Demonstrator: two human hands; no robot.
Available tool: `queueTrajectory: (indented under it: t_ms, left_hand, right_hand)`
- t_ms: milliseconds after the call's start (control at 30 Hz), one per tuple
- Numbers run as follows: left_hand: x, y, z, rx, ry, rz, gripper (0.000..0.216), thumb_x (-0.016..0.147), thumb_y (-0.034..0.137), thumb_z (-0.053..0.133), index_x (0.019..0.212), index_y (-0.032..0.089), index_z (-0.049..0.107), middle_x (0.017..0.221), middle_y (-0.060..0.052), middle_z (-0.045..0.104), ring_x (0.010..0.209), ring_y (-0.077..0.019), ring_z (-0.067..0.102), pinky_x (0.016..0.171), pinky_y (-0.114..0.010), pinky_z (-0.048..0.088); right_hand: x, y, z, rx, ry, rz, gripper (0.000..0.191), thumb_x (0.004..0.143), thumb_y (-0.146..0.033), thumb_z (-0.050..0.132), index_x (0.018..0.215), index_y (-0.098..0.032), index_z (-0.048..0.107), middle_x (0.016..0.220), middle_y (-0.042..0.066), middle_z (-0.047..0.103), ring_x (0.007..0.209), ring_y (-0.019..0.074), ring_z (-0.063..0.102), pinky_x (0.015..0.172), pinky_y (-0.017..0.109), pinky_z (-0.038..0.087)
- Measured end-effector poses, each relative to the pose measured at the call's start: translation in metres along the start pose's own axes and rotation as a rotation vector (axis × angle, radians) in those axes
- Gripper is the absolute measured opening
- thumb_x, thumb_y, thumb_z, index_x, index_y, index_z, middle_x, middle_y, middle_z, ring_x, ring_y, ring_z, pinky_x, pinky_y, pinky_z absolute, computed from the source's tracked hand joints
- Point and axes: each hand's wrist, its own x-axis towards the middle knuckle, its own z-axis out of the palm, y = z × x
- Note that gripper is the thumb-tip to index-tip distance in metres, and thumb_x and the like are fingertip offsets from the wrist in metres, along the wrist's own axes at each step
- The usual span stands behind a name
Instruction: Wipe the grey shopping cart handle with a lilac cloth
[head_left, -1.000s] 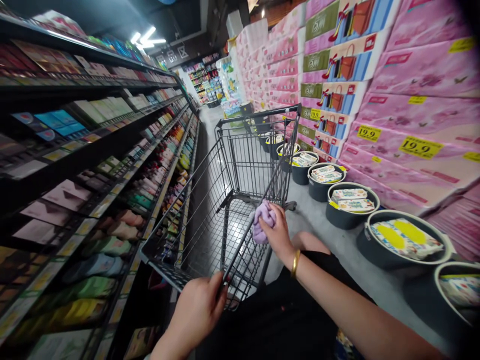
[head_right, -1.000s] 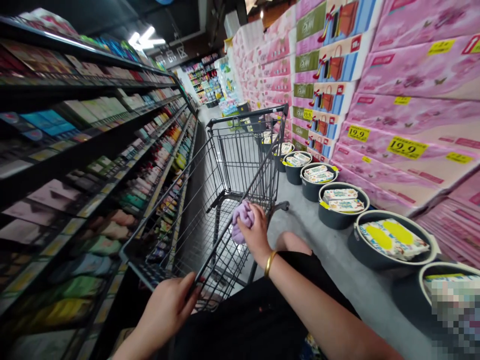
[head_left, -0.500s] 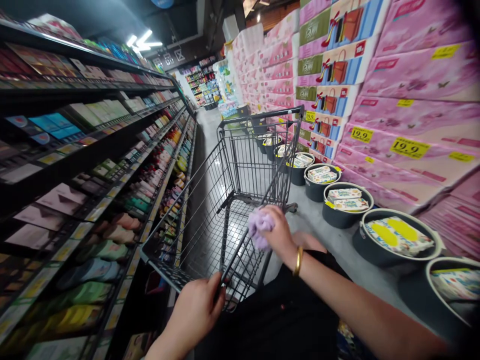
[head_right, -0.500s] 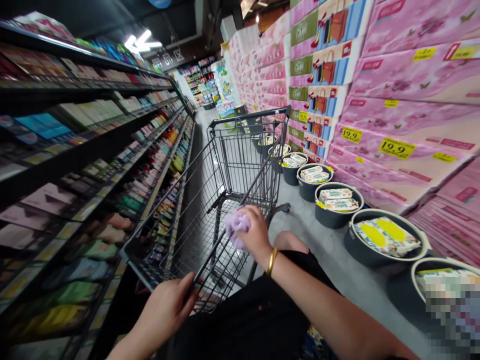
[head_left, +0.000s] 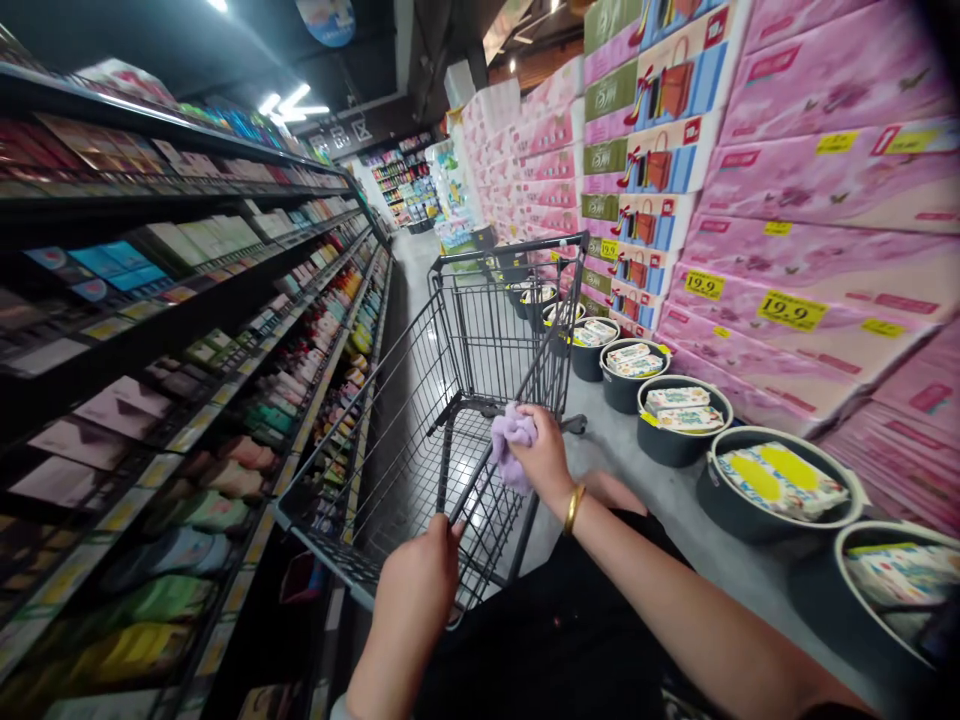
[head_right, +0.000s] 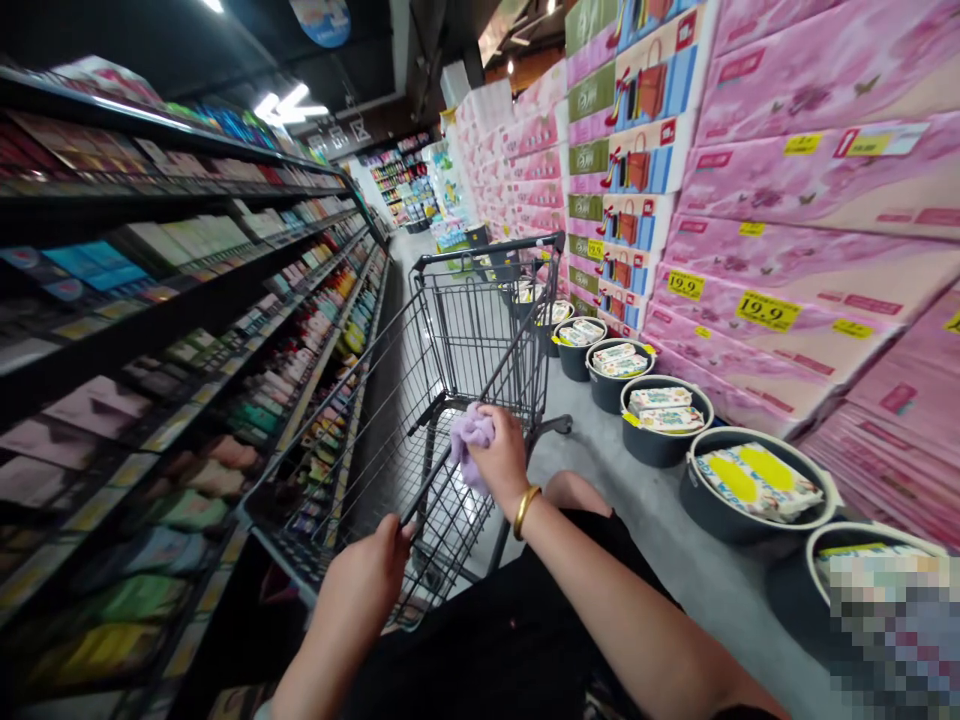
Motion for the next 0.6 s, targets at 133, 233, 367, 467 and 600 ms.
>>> queueTrajectory:
  t_ms: [133, 233, 367, 467, 600]
  left_hand:
    - [0.006, -0.010, -0.001, 0.005, 0.010, 0.017, 0.029, 0.103, 0.037, 0.033, 0.096, 0.020, 0.056, 0.076, -0.008, 0.074, 0.074, -0.0258, 0.073, 0.058, -0.029, 0.038]
    - [0.014, -0.020, 0.000, -0.002, 0.029, 0.031, 0.029, 0.104, 0.036, 0.032, 0.094, 0.021, 0.055, 0.075, -0.007, 0.073, 0.073, -0.0241, 0.072, 0.058, -0.029, 0.037]
    - [0.023, -0.032, 0.003, -0.013, 0.039, 0.054, 0.028, 0.103, 0.037, 0.033, 0.091, 0.022, 0.053, 0.074, -0.005, 0.072, 0.072, -0.0225, 0.071, 0.058, -0.028, 0.036]
    - [0.026, -0.037, 0.006, -0.017, 0.021, 0.071, 0.028, 0.103, 0.037, 0.032, 0.090, 0.022, 0.052, 0.074, -0.005, 0.072, 0.073, -0.0224, 0.072, 0.059, -0.028, 0.036]
    - [0.030, -0.041, 0.007, -0.004, 0.014, 0.085, 0.028, 0.104, 0.036, 0.031, 0.092, 0.022, 0.051, 0.075, -0.005, 0.073, 0.075, -0.0229, 0.072, 0.059, -0.028, 0.037]
  right_hand:
    - [-0.042, -0.010, 0.015, 0.002, -0.098, -0.096, 0.043, 0.066, -0.004, 0.061, 0.103, -0.025, 0.063, 0.112, 0.006, 0.063, 0.110, 0.0254, 0.056, 0.099, 0.042, 0.045]
    - [-0.043, -0.002, 0.018, 0.035, -0.172, -0.139, 0.044, 0.065, -0.004, 0.060, 0.103, -0.025, 0.065, 0.115, 0.006, 0.062, 0.112, 0.0246, 0.056, 0.100, 0.041, 0.045]
    - [0.025, 0.029, 0.010, 0.043, 0.063, 0.070, 0.036, 0.066, -0.010, 0.058, 0.099, -0.023, 0.065, 0.108, 0.006, 0.063, 0.103, 0.0235, 0.058, 0.094, 0.040, 0.047]
    - [0.066, 0.044, 0.005, 0.030, 0.144, 0.147, 0.031, 0.067, -0.017, 0.063, 0.097, -0.022, 0.064, 0.104, 0.005, 0.065, 0.098, 0.0233, 0.059, 0.092, 0.039, 0.047]
    - [0.041, 0.039, 0.017, 0.031, 0.085, 0.072, 0.032, 0.066, -0.013, 0.061, 0.097, -0.023, 0.065, 0.105, 0.005, 0.064, 0.100, 0.0233, 0.059, 0.093, 0.039, 0.047]
